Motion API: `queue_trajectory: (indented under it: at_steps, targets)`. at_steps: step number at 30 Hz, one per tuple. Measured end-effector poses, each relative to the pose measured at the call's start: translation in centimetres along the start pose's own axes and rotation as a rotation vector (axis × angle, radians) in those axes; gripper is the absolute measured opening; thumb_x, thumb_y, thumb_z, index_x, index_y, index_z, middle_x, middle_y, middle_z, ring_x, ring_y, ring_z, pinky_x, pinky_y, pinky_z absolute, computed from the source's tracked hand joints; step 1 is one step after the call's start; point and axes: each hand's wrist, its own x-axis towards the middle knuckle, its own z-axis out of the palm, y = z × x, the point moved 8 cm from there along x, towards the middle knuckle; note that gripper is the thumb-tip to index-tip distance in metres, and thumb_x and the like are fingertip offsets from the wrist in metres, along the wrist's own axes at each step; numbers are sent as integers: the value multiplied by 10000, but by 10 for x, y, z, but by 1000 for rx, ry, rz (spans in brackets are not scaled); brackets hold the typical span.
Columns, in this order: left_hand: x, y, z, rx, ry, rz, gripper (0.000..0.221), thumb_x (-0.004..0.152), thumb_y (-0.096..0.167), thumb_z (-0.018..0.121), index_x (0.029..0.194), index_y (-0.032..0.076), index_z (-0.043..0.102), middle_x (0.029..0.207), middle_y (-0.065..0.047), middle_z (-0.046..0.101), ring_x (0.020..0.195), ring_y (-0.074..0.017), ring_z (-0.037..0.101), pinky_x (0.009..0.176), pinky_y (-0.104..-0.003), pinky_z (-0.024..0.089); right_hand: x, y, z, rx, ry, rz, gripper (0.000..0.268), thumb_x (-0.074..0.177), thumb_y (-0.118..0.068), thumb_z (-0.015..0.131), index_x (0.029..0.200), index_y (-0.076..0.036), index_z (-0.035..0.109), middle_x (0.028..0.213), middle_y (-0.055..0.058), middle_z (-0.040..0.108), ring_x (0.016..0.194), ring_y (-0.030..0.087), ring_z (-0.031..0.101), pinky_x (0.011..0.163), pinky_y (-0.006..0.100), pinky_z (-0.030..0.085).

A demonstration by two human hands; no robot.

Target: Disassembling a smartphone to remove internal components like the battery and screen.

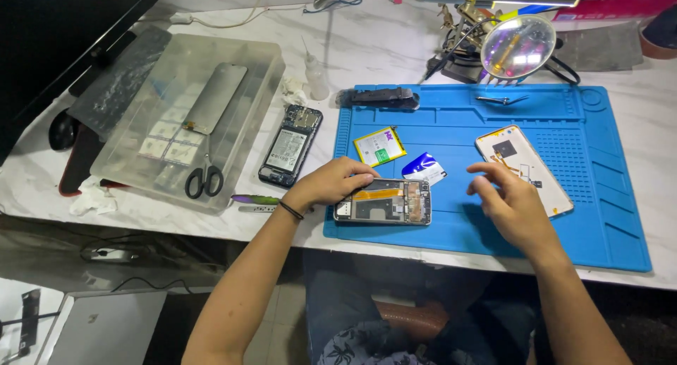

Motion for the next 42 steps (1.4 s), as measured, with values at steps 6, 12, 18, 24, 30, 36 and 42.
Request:
queue_trajectory:
  at_steps: [6, 12, 18, 24, 30, 36, 42]
  targets:
    - [-17, 24, -6, 287, 161, -33, 339, 1008, 403, 526, 1281, 279, 685, 1172, -51, 754, 1121, -325, 692, 970, -460, 528, 34, -40, 40, -600, -36, -675, 635, 819, -179, 799, 1407, -164, 561, 1326, 92, 680, 1059, 350, 714, 784, 457, 613]
    - [-41, 47, 2, 351, 25, 132, 1094, 622, 474, 894, 1544, 144, 406, 1313, -180, 586, 1201, -459, 591, 994, -561, 510, 52, -48, 54, -692, -285, -565, 710, 864, -139, 722, 1512, -200, 438, 1347, 99, 671, 1076, 389, 686, 804, 542, 611]
    - [-48, 45, 10, 496, 83, 221, 1038, 712, 426, 825, 1591, 181, 330, 1225, -134, 604, 1095, -374, 622, 921, -494, 556, 64, -51, 64, -721, -297, -648, 518, 880, -175, 721, 1377, -142, 576, 1325, 92, 656, 1113, 352, 688, 833, 518, 618]
    - [-61, 55, 12, 414, 144, 338, 964, 712, 370, 789, 1559, 144, 389, 1203, -163, 667, 1033, -369, 665, 893, -469, 566, 62, -52, 57, -718, -422, -556, 727, 786, -230, 797, 1454, -178, 513, 1405, 112, 604, 1152, 405, 678, 872, 574, 608]
    - [-64, 59, 26, 393, 217, 358, 913, 741, 479, 749, 1543, 188, 424, 1159, -126, 698, 1002, -321, 681, 845, -422, 548, 78, -39, 69, -956, -126, -781, 447, 860, -355, 735, 1282, -244, 635, 1207, 6, 675, 993, 284, 733, 773, 432, 633]
    - [-32, 45, 40, 559, 433, 403, 858, 732, 607, 717, 1473, 244, 483, 1215, -52, 682, 1100, -270, 644, 855, -422, 522, 100, -22, 65, -993, 40, -784, 331, 927, -425, 666, 1243, -323, 668, 1186, -39, 636, 949, 277, 745, 765, 419, 635]
    - [-11, 42, 43, 724, 498, 415, 790, 805, 650, 713, 1440, 236, 489, 1344, -9, 663, 1105, -266, 644, 828, -446, 492, 122, -10, 55, -1084, -1, -580, 543, 913, -494, 609, 1445, -388, 579, 1320, -51, 637, 982, 318, 769, 749, 488, 645]
